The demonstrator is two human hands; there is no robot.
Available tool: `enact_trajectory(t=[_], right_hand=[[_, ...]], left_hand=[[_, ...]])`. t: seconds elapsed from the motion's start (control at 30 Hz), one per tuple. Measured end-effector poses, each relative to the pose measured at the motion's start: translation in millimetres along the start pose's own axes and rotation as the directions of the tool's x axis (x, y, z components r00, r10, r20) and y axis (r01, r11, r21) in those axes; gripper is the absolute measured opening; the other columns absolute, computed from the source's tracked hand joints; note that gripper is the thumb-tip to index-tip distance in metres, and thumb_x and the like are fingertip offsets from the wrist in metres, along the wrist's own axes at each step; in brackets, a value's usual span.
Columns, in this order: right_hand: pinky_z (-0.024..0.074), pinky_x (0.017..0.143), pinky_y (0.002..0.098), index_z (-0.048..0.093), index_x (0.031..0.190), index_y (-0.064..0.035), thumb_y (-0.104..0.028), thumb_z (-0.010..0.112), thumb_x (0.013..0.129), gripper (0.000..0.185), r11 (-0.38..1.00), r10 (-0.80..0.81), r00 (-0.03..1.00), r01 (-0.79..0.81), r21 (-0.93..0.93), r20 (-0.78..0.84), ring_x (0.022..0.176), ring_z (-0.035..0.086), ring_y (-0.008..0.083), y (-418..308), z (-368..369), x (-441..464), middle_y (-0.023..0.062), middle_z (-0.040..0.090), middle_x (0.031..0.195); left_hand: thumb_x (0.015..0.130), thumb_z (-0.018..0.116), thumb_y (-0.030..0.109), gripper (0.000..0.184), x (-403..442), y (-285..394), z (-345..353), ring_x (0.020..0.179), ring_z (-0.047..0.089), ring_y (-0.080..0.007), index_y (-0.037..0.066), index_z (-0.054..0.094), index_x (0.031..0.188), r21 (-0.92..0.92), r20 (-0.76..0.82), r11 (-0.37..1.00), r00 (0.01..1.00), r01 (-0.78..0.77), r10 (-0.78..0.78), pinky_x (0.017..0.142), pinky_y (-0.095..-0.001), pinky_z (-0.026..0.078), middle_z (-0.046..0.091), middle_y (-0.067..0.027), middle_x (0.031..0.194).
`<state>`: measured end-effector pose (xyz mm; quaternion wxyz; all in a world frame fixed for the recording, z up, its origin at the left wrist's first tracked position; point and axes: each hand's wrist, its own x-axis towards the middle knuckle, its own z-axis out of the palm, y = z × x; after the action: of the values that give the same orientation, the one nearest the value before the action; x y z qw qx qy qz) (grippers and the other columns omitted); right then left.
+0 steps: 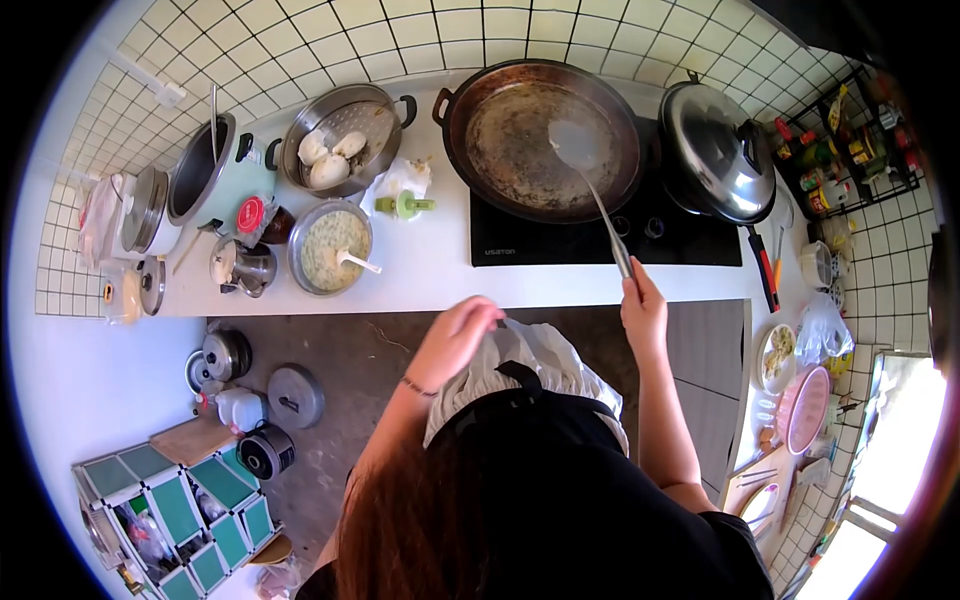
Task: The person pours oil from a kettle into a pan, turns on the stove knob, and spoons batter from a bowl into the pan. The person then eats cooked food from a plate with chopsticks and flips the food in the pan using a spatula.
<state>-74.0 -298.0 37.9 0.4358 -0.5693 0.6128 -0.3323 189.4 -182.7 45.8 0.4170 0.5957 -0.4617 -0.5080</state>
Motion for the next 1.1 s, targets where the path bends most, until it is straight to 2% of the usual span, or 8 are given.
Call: enact_trajectory(t=[0.13,0.17,0.27,0.53,0.67,0.73,0.87,1.1], right_hand=[[0.044,0.062,0.0255,0.049,0.127,0.0011,-0.011,0.051,0.092,0.036,0.944,-0.309,0.95,0.301,-0.138,-0.04,0.067,0.052,0.0127,10,18,-11,0.0158,0.063,0.085],[0.0447,0.06,0.0273,0.044,0.128,0.0013,-0.01,0.051,0.092,0.038,0.975,-0.107,0.993,0.113,-0.193,0.044,0.063,0.054,0.0144,-16,17,-22,0.015,0.062,0.078],[0.0454,0.057,0.0314,0.033,0.124,-0.0012,-0.006,0.051,0.092,0.037,0.985,-0.161,0.981,0.166,-0.045,0.106,0.064,0.059,0.0195,-23,27,-35,0.0158,0.058,0.07],[0.0387,0.063,0.0239,0.033,0.098,-0.003,0.001,0.041,0.091,0.012,0.836,-0.54,0.802,0.545,0.056,0.255,0.066,0.042,0.0101,-24,49,-35,0.01,0.047,0.092],[0.0414,0.064,0.0255,0.032,0.096,-0.0046,-0.001,0.043,0.091,0.013,0.9,-0.388,0.741,0.176,0.399,0.547,0.067,0.046,0.0106,-49,58,-42,0.0128,0.053,0.089],[0.0416,0.062,0.0233,0.038,0.093,-0.0029,-0.004,0.042,0.092,0.005,0.821,-0.55,0.646,0.305,0.482,0.53,0.063,0.048,0.0103,-51,74,-42,0.0102,0.057,0.082],[0.0457,0.055,0.0276,0.05,0.086,-0.0024,-0.006,0.054,0.087,0.006,0.939,-0.316,0.703,0.328,0.104,0.637,0.059,0.057,0.0152,-61,129,-44,0.0098,0.058,0.069],[0.0505,0.073,0.0428,0.043,0.117,-0.0045,-0.005,0.059,0.077,0.043,0.567,-0.567,0.456,0.82,-0.076,0.686,0.081,0.061,0.0348,-56,314,-32,0.0204,0.054,0.095]], left_hand=[[0.099,0.037,0.03,0.039,51,-11,66,0.099,0.057,-0.0133,-0.001,0.051,0.119,-0.068,0.258,0.996,0.965,0.064,-0.045,0.089,-0.0271,0.045,0.061,-0.0082,0.104],[0.099,0.037,0.039,0.048,65,-9,79,0.105,0.056,-0.0143,-0.001,0.047,0.124,-0.046,0.296,0.993,0.951,0.106,-0.088,0.091,-0.0278,0.043,0.061,-0.0091,0.107],[0.096,0.04,0.045,0.048,85,16,110,0.084,0.055,-0.0111,0.002,0.054,0.112,-0.428,0.308,0.851,0.934,0.305,-0.18,0.078,-0.0249,0.046,0.059,-0.0042,0.094],[0.094,0.051,0.03,0.024,79,10,112,0.073,0.05,-0.0064,0.006,0.052,0.088,-0.633,-0.071,0.773,0.993,0.029,-0.096,0.066,-0.0226,0.043,0.055,-0.0004,0.08],[0.094,0.051,0.029,0.023,47,40,66,0.071,0.05,-0.0078,0.007,0.051,0.093,-0.732,-0.192,0.68,0.968,-0.031,-0.162,0.065,-0.0226,0.044,0.052,0.0004,0.076],[0.095,0.049,0.028,0.021,37,25,39,0.061,0.05,-0.0095,0.007,0.047,0.092,-0.735,-0.308,0.655,0.947,-0.175,-0.093,0.053,-0.0258,0.048,0.049,-0.0007,0.073],[0.094,0.05,0.026,0.018,-28,31,-44,0.049,0.038,-0.0038,0.009,0.048,0.09,-0.775,-0.4,0.612,0.873,-0.159,-0.28,0.039,-0.0187,0.032,0.042,0.0043,0.065],[0.094,0.049,0.021,0.02,-123,-20,-168,0.039,0.034,-0.004,0.005,0.049,0.082,-0.632,-0.577,0.769,0.723,-0.101,-0.379,0.034,-0.0195,0.027,0.041,0.0039,0.055]])
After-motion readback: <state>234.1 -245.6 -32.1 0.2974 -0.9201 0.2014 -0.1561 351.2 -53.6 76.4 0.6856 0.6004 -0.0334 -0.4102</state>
